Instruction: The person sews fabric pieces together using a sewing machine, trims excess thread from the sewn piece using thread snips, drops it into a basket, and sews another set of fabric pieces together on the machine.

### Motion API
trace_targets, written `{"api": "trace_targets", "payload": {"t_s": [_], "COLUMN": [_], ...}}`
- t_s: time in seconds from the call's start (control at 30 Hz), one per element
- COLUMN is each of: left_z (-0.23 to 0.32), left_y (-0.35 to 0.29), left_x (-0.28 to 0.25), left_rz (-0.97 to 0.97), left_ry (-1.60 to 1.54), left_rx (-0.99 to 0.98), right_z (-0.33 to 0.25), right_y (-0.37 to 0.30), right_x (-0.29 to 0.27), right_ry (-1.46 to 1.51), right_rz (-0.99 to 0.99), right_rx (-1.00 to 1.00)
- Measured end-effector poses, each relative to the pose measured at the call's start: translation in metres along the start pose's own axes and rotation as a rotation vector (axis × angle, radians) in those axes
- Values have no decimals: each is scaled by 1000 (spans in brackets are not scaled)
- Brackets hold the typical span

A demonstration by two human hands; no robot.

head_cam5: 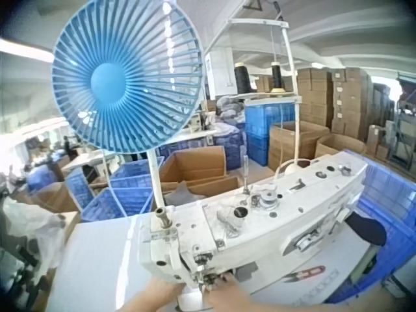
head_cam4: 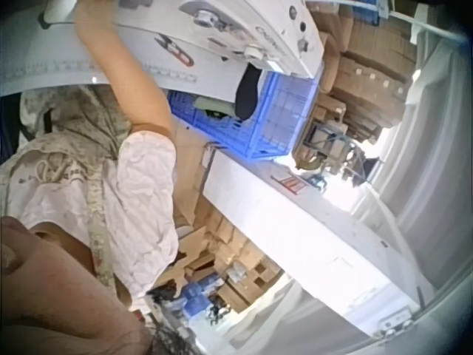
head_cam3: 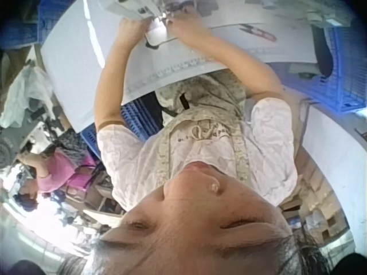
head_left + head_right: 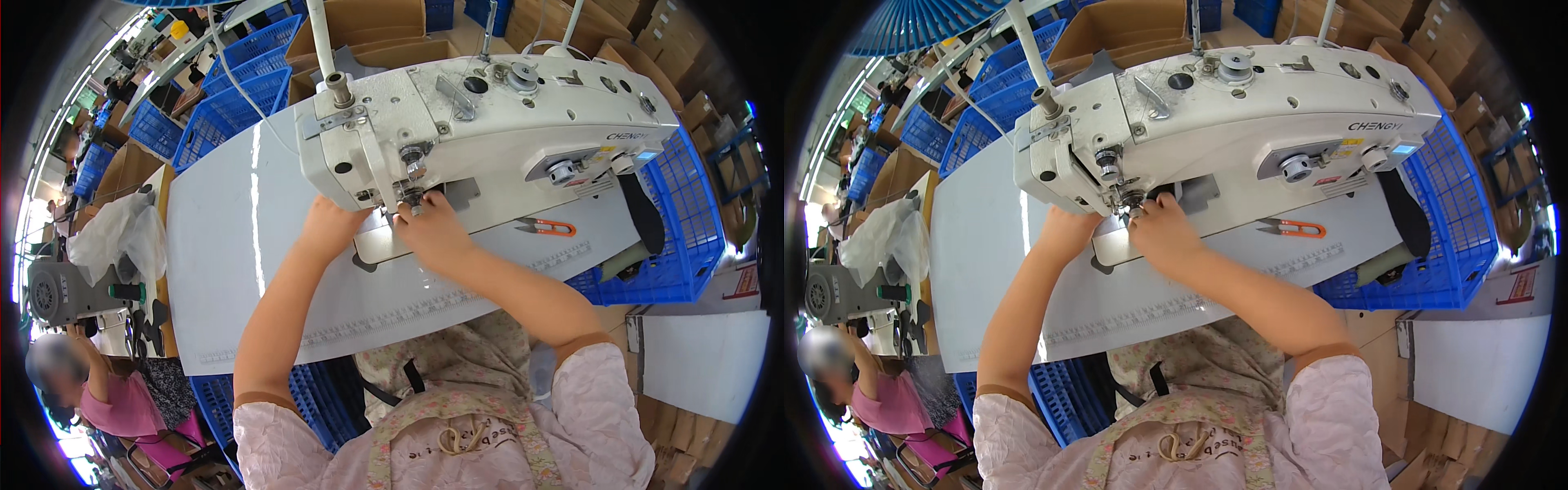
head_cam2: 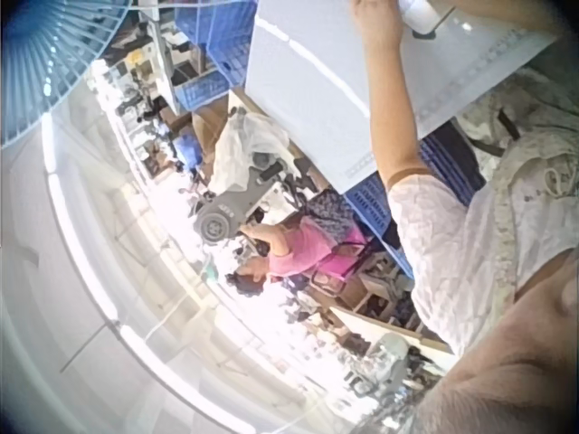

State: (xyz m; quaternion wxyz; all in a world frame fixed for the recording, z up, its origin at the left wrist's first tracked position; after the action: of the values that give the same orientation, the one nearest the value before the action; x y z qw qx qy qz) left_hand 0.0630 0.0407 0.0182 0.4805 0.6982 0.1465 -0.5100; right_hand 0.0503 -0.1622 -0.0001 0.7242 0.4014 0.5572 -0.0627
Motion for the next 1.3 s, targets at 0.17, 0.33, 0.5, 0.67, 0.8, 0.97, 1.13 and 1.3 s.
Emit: {"api": "trace_targets", "payload": {"t_s": [0.17,0.33,0.5,0.67,0.8,0.97,1.13,1.3], "left_z": [12,32,34,36,43,54,59,61], "left_y": [-13,-20,-20,-18,-17,-18,-14,-10], "left_x": [-8,-7,-4,-5,-4,1,4,8], "left_rz": [-133,-71,-93,-73,-98,-72,-56,-36], "left_ry": [88,229,239,238,273,254,251,258], "left_rx": [44,203,129,141,138,133,148,140], "right_z": [33,47,49,46,39,21,16,8], "right_y": [-1,0,1,3,-4,-7,-9,-4], "right_x": [1,8,6,6,9,3,7,10], "right_ry": [22,57,74,67,124,-17,-20,-24], "right_rz": [24,-20,-1,-78,-23,157,199,173], "right_rx": [-145,-56,-67,-41,-26,-130,-94,-71]}}
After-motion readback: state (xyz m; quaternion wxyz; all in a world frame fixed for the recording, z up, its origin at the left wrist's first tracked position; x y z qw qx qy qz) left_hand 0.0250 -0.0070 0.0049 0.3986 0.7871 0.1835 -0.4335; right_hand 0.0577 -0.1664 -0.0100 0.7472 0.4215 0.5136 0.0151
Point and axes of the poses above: each hand's wrist, its own y-axis towards the middle knuckle, its own x-axis out of the palm, z = x × y, the point moved 1 cm from there along y, towards the middle knuckle, and after that the axes turned 13 degrees about z, right-handed, at the moved point
